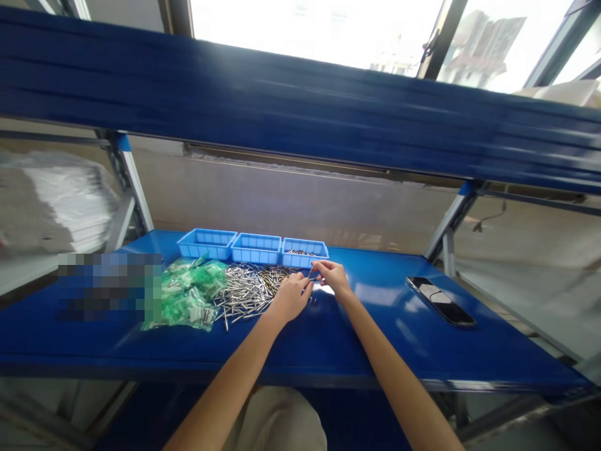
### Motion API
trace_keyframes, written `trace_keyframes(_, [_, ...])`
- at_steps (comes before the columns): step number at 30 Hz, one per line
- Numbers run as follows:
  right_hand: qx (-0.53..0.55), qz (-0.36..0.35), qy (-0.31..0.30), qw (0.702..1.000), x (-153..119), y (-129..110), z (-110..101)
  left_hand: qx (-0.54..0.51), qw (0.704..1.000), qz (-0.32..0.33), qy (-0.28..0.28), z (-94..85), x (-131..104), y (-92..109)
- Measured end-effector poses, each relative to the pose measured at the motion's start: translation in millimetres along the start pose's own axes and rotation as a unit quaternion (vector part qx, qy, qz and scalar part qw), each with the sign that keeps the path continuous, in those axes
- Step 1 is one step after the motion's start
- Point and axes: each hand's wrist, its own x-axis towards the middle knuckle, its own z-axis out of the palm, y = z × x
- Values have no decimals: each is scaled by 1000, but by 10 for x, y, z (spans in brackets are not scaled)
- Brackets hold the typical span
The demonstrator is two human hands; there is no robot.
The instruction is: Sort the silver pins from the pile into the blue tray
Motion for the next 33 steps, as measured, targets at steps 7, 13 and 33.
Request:
trace_keyframes(7, [113,-23,-55,992,38,-63,-32,-20,1000,6,0,1,-13,15])
trace_keyframes(13, [-59,-55,-35,996,7,14,-63,22,999,-24,24,8,6,9])
trace_keyframes(33, [-438,-117,-45,890,-52,39,-152,-76,970,-150,172,-23,57,-113])
